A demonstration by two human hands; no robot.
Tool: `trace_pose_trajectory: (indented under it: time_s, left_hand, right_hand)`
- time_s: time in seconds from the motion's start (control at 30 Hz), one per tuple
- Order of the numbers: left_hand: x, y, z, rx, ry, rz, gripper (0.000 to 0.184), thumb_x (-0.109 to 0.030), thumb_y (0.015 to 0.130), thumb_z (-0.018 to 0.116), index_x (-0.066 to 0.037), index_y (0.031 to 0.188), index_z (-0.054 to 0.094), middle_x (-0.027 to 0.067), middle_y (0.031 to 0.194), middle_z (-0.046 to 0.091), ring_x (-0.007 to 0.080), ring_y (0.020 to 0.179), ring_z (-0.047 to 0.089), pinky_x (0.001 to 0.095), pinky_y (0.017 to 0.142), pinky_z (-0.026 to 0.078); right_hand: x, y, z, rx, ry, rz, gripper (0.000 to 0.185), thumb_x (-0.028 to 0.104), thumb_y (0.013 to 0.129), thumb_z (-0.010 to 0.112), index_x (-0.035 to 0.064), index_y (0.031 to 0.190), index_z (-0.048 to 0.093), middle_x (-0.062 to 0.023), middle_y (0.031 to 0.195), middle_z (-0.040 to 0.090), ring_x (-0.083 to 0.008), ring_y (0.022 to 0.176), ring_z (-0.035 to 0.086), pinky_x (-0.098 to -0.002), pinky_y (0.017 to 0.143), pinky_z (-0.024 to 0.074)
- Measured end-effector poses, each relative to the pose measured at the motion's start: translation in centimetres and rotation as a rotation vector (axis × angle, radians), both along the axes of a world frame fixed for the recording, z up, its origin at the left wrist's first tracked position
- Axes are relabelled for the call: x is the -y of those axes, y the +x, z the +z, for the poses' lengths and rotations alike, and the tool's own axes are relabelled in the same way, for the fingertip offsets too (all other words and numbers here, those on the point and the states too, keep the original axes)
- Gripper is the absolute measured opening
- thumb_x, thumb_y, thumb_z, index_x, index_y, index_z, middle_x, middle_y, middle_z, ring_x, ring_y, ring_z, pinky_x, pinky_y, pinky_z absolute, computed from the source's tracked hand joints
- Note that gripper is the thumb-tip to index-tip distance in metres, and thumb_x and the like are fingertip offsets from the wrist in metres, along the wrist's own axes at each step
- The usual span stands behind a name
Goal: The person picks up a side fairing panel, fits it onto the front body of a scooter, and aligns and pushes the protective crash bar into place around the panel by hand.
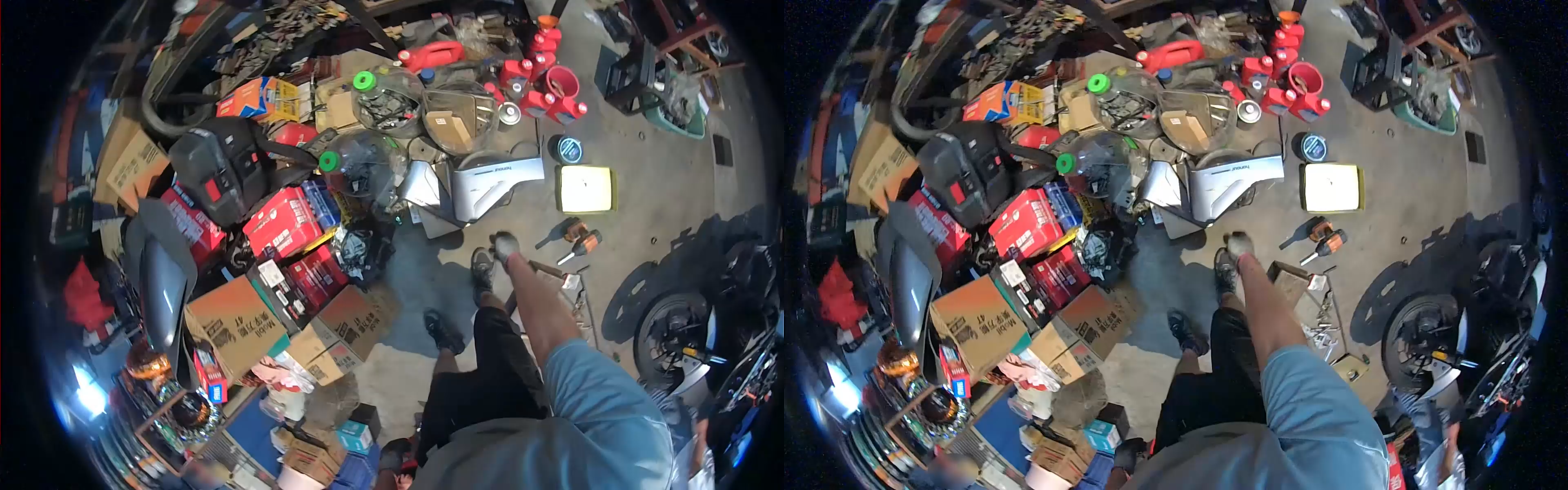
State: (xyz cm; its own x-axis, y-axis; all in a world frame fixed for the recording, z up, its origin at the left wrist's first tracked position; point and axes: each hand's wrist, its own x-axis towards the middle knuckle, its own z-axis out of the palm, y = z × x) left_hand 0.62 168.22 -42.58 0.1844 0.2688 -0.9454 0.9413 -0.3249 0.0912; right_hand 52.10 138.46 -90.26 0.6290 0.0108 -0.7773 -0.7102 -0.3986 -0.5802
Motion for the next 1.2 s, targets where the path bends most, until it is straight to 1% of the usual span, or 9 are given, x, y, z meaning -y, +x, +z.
trace_pose_trajectory:
  time_s: [0.03,0.17,0.33,0.57,0.63,0.93,0.97,1.03,1.2]
  left_hand:
    - [-1.0,-0.1,-0.2,-0.037,-0.014,0.32,0.028,-0.017,0.088,0.051,0.0,0.104,0.066,0.0126,0.107,0.067,0.0242,0.093,0.066,0.0347,0.079,0.053]
    - [-2.1,6.5,1.7,-0.145,-0.032,0.469,0.031,-0.017,0.09,0.048,0.0,0.11,0.063,0.0125,0.108,0.067,0.0243,0.094,0.066,0.0365,0.078,0.053]
    - [-3.3,7.9,0.9,-0.2,0.006,0.492,0.031,-0.017,0.09,0.048,0.0,0.112,0.062,0.0125,0.108,0.067,0.0238,0.095,0.066,0.0368,0.077,0.052]
    - [-4.3,8.5,0.9,-0.216,0.046,0.532,0.032,-0.017,0.091,0.047,0.0,0.115,0.06,0.0126,0.108,0.067,0.0229,0.097,0.065,0.0372,0.077,0.052]
    - [-4.3,8.5,1.6,-0.223,0.042,0.54,0.032,-0.017,0.091,0.047,0.0,0.116,0.06,0.0126,0.108,0.067,0.0227,0.097,0.065,0.0373,0.077,0.052]
    - [-4.2,14.1,1.0,-0.098,0.048,0.522,0.025,-0.017,0.087,0.057,-0.008,0.11,0.064,0.0058,0.097,0.067,0.0173,0.082,0.064,0.0287,0.067,0.051]
    - [-3.1,17.0,2.3,0.136,0.091,-0.242,0.026,-0.017,0.087,0.057,-0.006,0.109,0.064,0.0061,0.097,0.067,0.016,0.082,0.064,0.0274,0.065,0.052]
    - [-3.8,17.7,0.7,0.212,0.024,0.073,0.028,-0.02,0.086,0.059,-0.005,0.109,0.064,0.0072,0.098,0.067,0.0157,0.083,0.064,0.0297,0.069,0.052]
    - [-2.3,27.2,0.4,0.294,-0.098,0.289,0.031,-0.026,0.088,0.061,-0.006,0.112,0.061,0.008,0.101,0.066,0.0191,0.092,0.064,0.0338,0.075,0.051]
  right_hand:
    - [0.0,1.4,-1.9,-0.026,0.019,-0.174,0.035,0.02,0.089,0.053,0.0078,0.121,0.055,-0.0058,0.09,0.065,-0.0151,0.064,0.058,-0.0291,0.051,0.0432]
    - [-1.1,7.5,0.3,-0.137,-0.069,-0.572,0.055,0.025,0.083,0.064,0.0083,0.132,0.046,-0.0052,0.095,0.062,-0.0149,0.075,0.054,-0.0297,0.061,0.0433]
    - [-1.6,10.0,0.5,-0.241,0.208,-0.711,0.033,0.024,0.08,0.066,0.015,0.111,0.059,-0.0003,0.091,0.061,-0.0144,0.078,0.055,-0.0349,0.073,0.0455]
    - [-2.4,10.3,-0.1,-0.297,0.516,-0.919,0.016,0.013,0.084,0.066,0.0143,0.098,0.059,0.0007,0.078,0.055,-0.0144,0.073,0.052,-0.0349,0.069,0.0466]
    - [-2.6,10.2,4.0,-0.241,0.567,-1.024,0.016,0.014,0.086,0.065,0.01,0.099,0.057,-0.0015,0.083,0.053,-0.0162,0.076,0.051,-0.0352,0.07,0.0464]
    - [1.4,4.9,14.8,-0.102,0.734,-0.586,0.043,0.015,0.093,0.056,0.0038,0.133,0.043,-0.0079,0.117,0.056,-0.0241,0.098,0.055,-0.0391,0.083,0.0477]
    - [1.9,3.3,16.0,-0.044,0.725,-0.549,0.041,0.016,0.094,0.055,0.0027,0.131,0.045,-0.0081,0.114,0.058,-0.023,0.097,0.056,-0.0376,0.083,0.0479]
    - [1.8,2.7,29.5,0.163,0.379,-0.331,0.035,0.018,0.094,0.056,0.0014,0.124,0.052,-0.0073,0.102,0.062,-0.0215,0.09,0.058,-0.0339,0.079,0.0491]
    - [2.4,-7.1,32.3,-0.201,0.762,-0.703,0.016,0.011,0.092,0.055,0.0095,0.108,0.058,-0.0046,0.089,0.063,-0.0165,0.071,0.06,-0.0303,0.061,0.0497]
